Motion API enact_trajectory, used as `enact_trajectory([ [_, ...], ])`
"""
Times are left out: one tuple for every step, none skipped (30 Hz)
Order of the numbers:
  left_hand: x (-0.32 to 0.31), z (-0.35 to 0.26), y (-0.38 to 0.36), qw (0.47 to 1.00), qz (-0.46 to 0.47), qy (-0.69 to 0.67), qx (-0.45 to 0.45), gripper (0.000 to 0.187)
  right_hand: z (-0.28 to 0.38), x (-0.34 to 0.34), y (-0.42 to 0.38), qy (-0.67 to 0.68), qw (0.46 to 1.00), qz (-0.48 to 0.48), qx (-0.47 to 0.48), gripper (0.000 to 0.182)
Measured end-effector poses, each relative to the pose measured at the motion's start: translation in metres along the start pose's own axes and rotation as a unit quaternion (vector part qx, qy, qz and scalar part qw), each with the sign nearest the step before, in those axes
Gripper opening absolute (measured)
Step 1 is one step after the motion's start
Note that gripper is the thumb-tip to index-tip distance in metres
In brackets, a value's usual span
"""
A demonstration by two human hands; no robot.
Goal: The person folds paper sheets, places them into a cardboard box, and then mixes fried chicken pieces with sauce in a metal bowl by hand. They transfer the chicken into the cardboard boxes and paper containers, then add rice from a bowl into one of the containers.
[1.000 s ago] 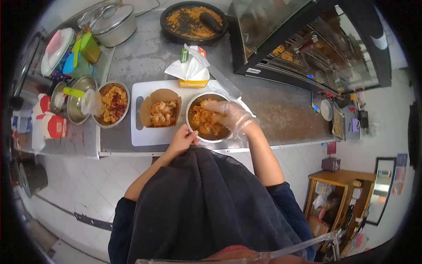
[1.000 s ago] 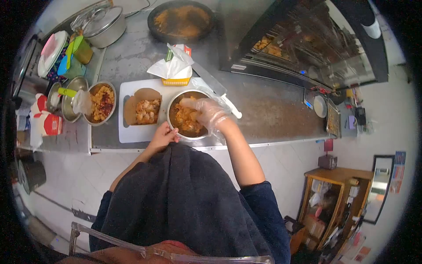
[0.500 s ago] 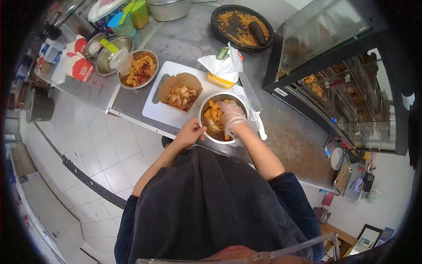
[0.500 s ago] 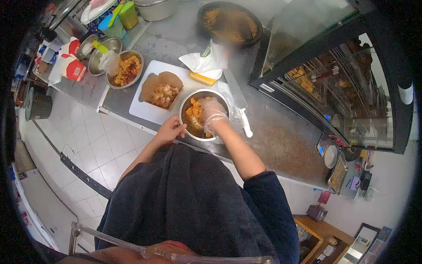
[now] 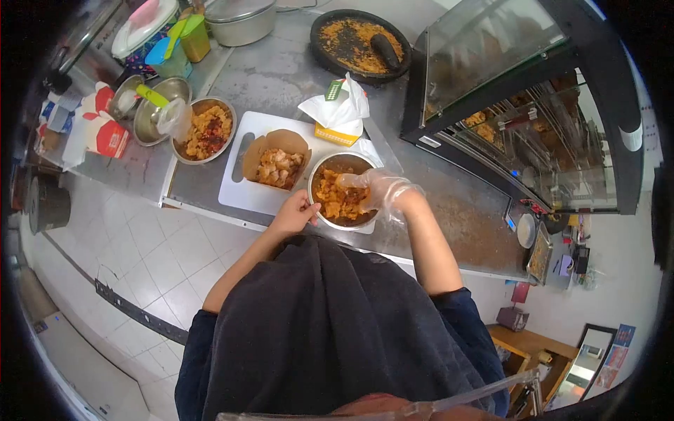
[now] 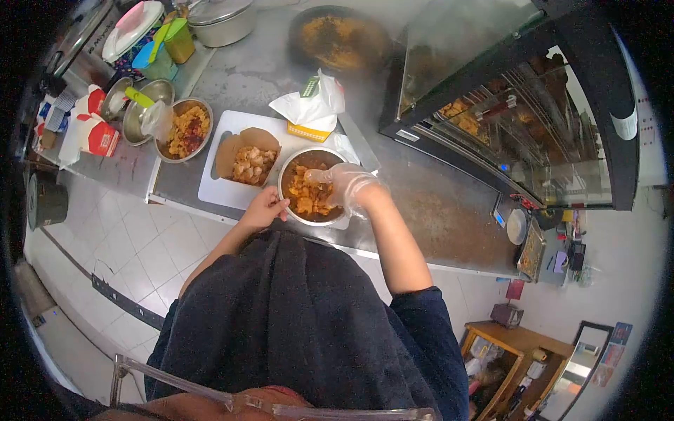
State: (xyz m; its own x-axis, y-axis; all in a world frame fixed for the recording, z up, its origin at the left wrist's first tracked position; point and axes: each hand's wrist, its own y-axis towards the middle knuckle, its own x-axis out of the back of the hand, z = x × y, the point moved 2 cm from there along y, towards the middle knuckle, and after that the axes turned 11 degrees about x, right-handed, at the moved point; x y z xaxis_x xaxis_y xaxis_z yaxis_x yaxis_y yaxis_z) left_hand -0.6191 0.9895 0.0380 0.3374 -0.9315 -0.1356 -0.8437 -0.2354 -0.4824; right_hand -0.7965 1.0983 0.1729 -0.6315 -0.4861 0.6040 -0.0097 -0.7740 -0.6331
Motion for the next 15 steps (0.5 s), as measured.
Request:
enact_trajectory([
  [0.002,0.000,0.001,1.000,0.006,0.001,0.002,0.014,-0.001,-0.009,0.005,0.005,1.000,-0.001,-0.005,0.087],
  [0.004,0.000,0.003,1.000,0.018,0.020,0.016,0.013,-0.001,-0.023,0.013,-0.072,0.995,-0.064,-0.004,0.089],
  [0.005,0.000,0.004,0.998,0.028,0.038,0.029,0.014,-0.001,-0.033,0.021,-0.149,0.981,-0.125,-0.004,0.092],
  [0.005,-0.001,0.004,0.998,0.032,0.038,0.030,0.014,-0.001,-0.041,0.030,-0.147,0.981,-0.125,-0.008,0.092],
  [0.005,-0.004,0.003,0.999,0.036,0.019,0.036,0.013,-0.001,-0.047,0.040,-0.090,0.985,-0.141,-0.032,0.092],
  [0.004,-0.007,0.004,0.998,0.039,0.001,0.040,0.013,-0.005,-0.053,0.048,-0.034,0.985,-0.157,-0.056,0.093],
  [0.004,-0.006,0.005,0.998,0.041,0.002,0.040,0.013,-0.005,-0.058,0.051,-0.025,0.974,-0.219,-0.061,0.080],
  [0.004,-0.007,0.006,0.999,0.038,0.010,0.031,0.012,-0.008,-0.061,0.055,-0.024,0.973,-0.220,-0.064,0.080],
  [0.004,-0.006,0.006,0.999,0.036,0.018,0.023,0.012,-0.012,-0.065,0.058,-0.009,0.968,-0.239,-0.080,0.078],
  [0.004,-0.007,0.006,0.999,0.040,0.018,0.023,0.012,-0.011,-0.065,0.056,0.006,0.962,-0.257,-0.096,0.075],
  [0.005,-0.008,0.007,0.998,0.040,0.029,0.027,0.011,-0.010,-0.064,0.055,0.005,0.961,-0.257,-0.099,0.075],
  [0.006,-0.009,0.007,0.998,0.038,0.038,0.029,0.011,-0.012,-0.060,0.053,0.015,0.951,-0.280,-0.131,0.068],
  [0.006,-0.007,0.008,0.998,0.038,0.034,0.029,0.011,-0.013,-0.058,0.050,0.025,0.940,-0.300,-0.161,0.062],
  [0.006,-0.005,0.008,0.998,0.038,0.033,0.028,0.011,-0.017,-0.057,0.045,0.022,0.941,-0.297,-0.161,0.062],
  [0.007,-0.003,0.009,0.998,0.037,0.033,0.028,0.011,-0.022,-0.056,0.038,0.027,0.938,-0.326,-0.115,0.057],
])
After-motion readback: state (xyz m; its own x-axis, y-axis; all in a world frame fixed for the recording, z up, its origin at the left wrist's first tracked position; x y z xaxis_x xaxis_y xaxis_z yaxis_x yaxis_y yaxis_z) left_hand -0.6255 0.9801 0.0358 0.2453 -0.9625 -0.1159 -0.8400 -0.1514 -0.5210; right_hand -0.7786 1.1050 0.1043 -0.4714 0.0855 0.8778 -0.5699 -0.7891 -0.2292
